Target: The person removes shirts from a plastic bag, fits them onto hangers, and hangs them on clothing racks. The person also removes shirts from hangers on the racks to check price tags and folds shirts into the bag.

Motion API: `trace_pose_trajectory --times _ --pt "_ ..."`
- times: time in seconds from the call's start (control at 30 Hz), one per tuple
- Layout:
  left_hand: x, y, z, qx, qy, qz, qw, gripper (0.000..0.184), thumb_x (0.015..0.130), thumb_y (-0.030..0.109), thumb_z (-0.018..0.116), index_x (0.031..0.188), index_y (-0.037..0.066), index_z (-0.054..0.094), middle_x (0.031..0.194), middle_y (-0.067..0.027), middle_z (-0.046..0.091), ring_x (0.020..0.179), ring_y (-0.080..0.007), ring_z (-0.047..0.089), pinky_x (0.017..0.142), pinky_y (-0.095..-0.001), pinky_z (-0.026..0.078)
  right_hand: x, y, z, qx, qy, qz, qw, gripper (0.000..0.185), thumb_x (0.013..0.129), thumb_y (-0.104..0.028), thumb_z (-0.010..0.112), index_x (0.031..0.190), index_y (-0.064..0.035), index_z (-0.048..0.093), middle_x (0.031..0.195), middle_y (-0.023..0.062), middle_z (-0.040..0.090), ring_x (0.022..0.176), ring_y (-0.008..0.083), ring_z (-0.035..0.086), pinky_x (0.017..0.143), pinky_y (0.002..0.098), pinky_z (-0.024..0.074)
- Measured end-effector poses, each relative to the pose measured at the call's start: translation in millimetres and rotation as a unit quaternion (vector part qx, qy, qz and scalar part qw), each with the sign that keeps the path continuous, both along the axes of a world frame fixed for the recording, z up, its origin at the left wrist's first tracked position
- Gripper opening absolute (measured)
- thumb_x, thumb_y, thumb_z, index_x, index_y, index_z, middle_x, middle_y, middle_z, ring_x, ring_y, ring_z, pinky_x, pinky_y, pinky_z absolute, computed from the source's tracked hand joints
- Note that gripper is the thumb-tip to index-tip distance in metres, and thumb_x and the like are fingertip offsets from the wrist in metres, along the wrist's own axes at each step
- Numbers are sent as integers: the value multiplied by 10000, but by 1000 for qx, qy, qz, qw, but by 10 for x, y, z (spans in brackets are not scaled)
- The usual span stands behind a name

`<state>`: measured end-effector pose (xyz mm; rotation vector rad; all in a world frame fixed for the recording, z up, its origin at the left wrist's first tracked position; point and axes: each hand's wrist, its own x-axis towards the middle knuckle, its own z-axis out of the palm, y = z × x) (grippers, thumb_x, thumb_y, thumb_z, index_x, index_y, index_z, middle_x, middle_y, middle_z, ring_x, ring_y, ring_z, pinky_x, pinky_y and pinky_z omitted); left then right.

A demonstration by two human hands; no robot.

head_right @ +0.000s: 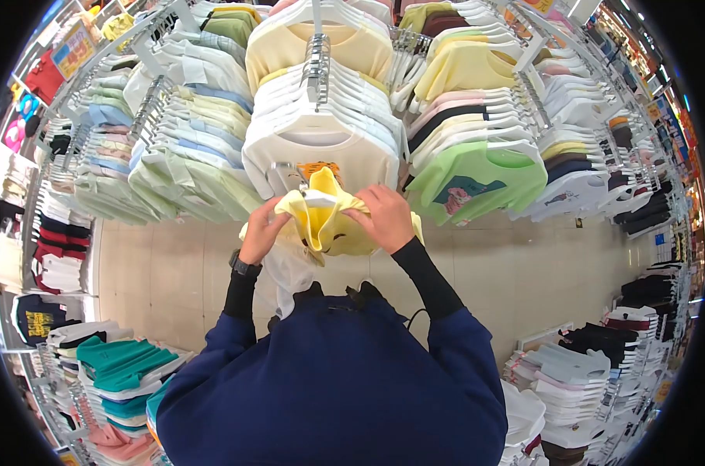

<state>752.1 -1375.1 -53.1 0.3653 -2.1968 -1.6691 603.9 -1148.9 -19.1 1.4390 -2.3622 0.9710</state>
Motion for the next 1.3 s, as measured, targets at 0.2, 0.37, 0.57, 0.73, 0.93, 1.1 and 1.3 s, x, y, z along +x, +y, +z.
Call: trace_pose_trajectory --times 0.2,0.37,0.57,0.73,0.93,1.1,1.3 --pt "-1 -174 43 -6 15 98 995 223 913 129 621 1074 -20 660 981 -82 693 897 -126 607 824 -270 475 -137 76 7 -28 -38 -69 997 322 807 -335 727 919 -47 635 856 90 611 742 314 613 616 374 486" --pt "75 -426 -43 1 18 146 989 212 927 160 620 1031 -16 677 932 -59 698 855 -110 600 786 -256 477 -225 201 24 -42 -60 -81 994 325 807 -321 731 935 -39 634 864 92 607 751 327 611 622 377 476" --pt "110 -566 -9 -37 18 199 979 254 888 153 668 1097 10 661 1010 -76 692 900 -141 618 811 -294 485 -362 247 -55 -69 -72 -106 989 328 821 -328 727 929 -30 641 850 102 608 745 335 601 632 377 471" --pt "40 -422 320 -303 47 131 943 398 811 111 719 1193 64 618 1133 -113 660 975 -263 647 831 -356 503 -434 191 -91 -58 -78 -92 991 347 820 -342 728 921 -21 642 846 105 613 746 332 604 635 375 473" --pt "-128 -365 249 -319 -19 135 938 319 822 90 693 1125 62 601 1037 -127 641 946 -349 616 768 -394 498 -347 28 48 -48 -71 -65 994 358 818 -354 723 939 -28 635 856 102 611 767 327 609 644 377 480" --pt "-88 -449 107 -260 24 133 956 257 851 87 668 1087 33 582 996 -153 627 915 -352 610 749 -391 485 -315 107 284 -24 -75 -23 997 284 828 -275 708 967 -43 620 887 111 619 792 338 614 662 385 485" --pt "31 -707 102 -181 6 167 969 258 854 80 662 1090 20 575 1003 -154 634 917 -331 617 756 -367 479 -535 495 -42 -9 -94 -75 993 239 811 -150 702 996 -38 600 884 140 634 813 350 625 687 389 487"
